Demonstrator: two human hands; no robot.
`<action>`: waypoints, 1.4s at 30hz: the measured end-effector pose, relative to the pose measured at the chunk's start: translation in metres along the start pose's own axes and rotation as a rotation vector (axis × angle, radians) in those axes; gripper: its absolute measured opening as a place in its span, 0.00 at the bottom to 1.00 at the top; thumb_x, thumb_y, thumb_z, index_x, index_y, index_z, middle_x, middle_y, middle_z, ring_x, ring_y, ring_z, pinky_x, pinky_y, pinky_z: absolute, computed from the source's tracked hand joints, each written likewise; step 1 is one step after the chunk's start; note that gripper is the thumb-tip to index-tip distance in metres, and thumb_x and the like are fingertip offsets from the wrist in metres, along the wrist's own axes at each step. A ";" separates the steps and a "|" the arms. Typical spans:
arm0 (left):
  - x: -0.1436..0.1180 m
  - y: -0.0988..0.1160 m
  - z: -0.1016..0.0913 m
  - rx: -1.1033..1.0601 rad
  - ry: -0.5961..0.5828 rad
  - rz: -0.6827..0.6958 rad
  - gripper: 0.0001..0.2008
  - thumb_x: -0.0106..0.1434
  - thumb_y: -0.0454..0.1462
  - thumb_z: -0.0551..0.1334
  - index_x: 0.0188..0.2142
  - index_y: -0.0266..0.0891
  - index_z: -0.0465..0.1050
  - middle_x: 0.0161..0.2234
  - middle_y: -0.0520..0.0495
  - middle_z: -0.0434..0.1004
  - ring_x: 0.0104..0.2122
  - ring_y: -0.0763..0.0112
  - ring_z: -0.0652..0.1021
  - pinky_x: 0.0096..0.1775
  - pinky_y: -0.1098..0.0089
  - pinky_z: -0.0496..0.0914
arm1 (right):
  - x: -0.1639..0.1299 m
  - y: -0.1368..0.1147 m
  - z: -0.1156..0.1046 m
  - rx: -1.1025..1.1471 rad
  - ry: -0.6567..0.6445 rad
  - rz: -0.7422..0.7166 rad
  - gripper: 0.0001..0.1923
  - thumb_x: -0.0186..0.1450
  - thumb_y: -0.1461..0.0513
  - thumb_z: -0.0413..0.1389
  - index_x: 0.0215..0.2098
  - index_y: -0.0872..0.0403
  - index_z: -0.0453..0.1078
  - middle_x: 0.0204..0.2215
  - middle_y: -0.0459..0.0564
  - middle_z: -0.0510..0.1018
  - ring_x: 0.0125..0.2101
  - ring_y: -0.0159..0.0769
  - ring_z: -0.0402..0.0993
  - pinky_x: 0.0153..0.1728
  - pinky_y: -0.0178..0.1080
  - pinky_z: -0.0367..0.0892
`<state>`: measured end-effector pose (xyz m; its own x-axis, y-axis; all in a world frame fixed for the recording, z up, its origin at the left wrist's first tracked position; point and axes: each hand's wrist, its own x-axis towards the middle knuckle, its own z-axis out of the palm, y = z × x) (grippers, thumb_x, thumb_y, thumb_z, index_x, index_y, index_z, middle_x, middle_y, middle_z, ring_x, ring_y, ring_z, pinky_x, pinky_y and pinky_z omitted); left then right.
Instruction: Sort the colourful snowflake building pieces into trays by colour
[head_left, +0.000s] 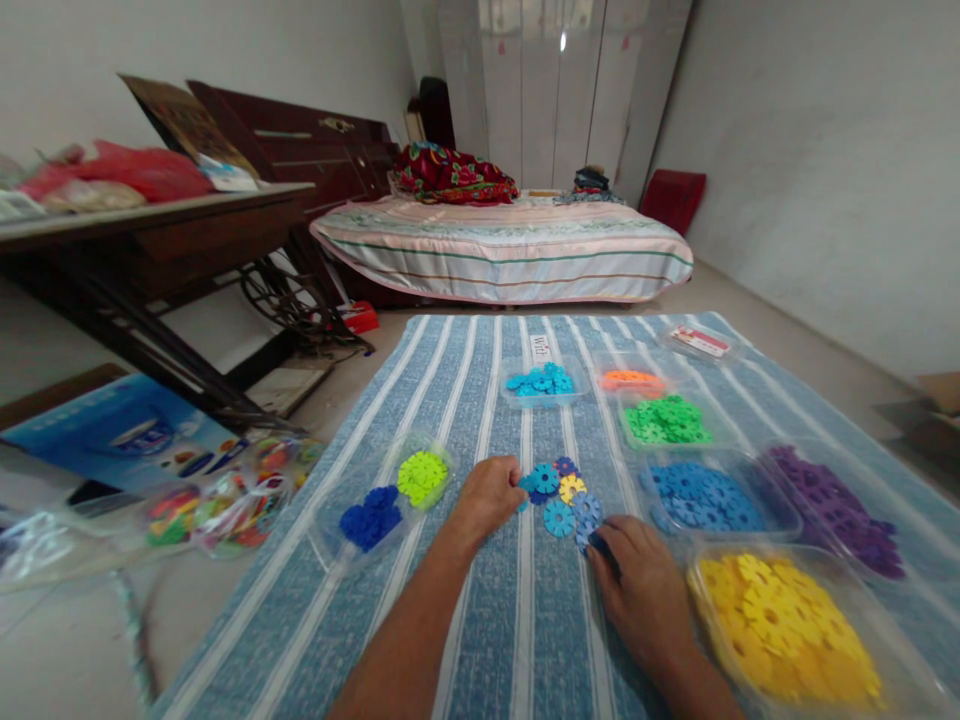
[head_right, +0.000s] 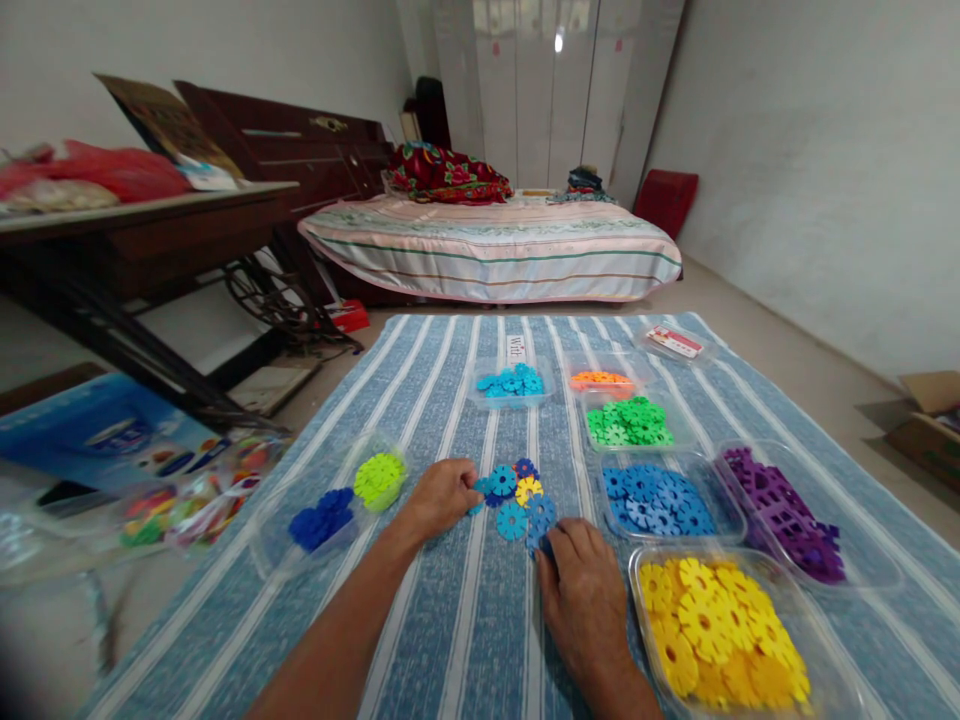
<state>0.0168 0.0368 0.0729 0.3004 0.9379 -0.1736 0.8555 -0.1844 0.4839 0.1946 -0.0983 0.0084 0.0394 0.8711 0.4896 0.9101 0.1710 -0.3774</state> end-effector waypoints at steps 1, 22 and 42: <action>-0.001 -0.002 -0.001 -0.041 0.004 0.000 0.05 0.48 0.29 0.61 0.19 0.38 0.67 0.19 0.56 0.67 0.25 0.73 0.72 0.27 0.75 0.61 | 0.000 0.000 0.000 0.000 0.001 0.003 0.08 0.65 0.62 0.49 0.38 0.53 0.69 0.37 0.52 0.75 0.38 0.39 0.70 0.40 0.43 0.66; 0.059 0.039 -0.034 -0.260 0.183 0.042 0.07 0.50 0.35 0.64 0.31 0.36 0.75 0.25 0.51 0.75 0.29 0.70 0.76 0.32 0.73 0.68 | 0.000 0.002 0.001 0.033 -0.010 0.021 0.07 0.65 0.62 0.50 0.37 0.52 0.70 0.37 0.52 0.75 0.38 0.39 0.71 0.40 0.43 0.66; -0.001 0.019 0.013 -0.019 0.069 0.048 0.09 0.49 0.34 0.64 0.32 0.40 0.71 0.32 0.50 0.73 0.35 0.66 0.73 0.39 0.69 0.65 | 0.000 0.002 0.001 0.018 -0.004 0.011 0.08 0.64 0.61 0.50 0.37 0.52 0.70 0.36 0.51 0.76 0.38 0.39 0.71 0.39 0.42 0.66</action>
<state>0.0380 0.0287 0.0708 0.3102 0.9464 -0.0904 0.8323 -0.2244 0.5069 0.1958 -0.0972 0.0073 0.0477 0.8746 0.4824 0.9020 0.1698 -0.3969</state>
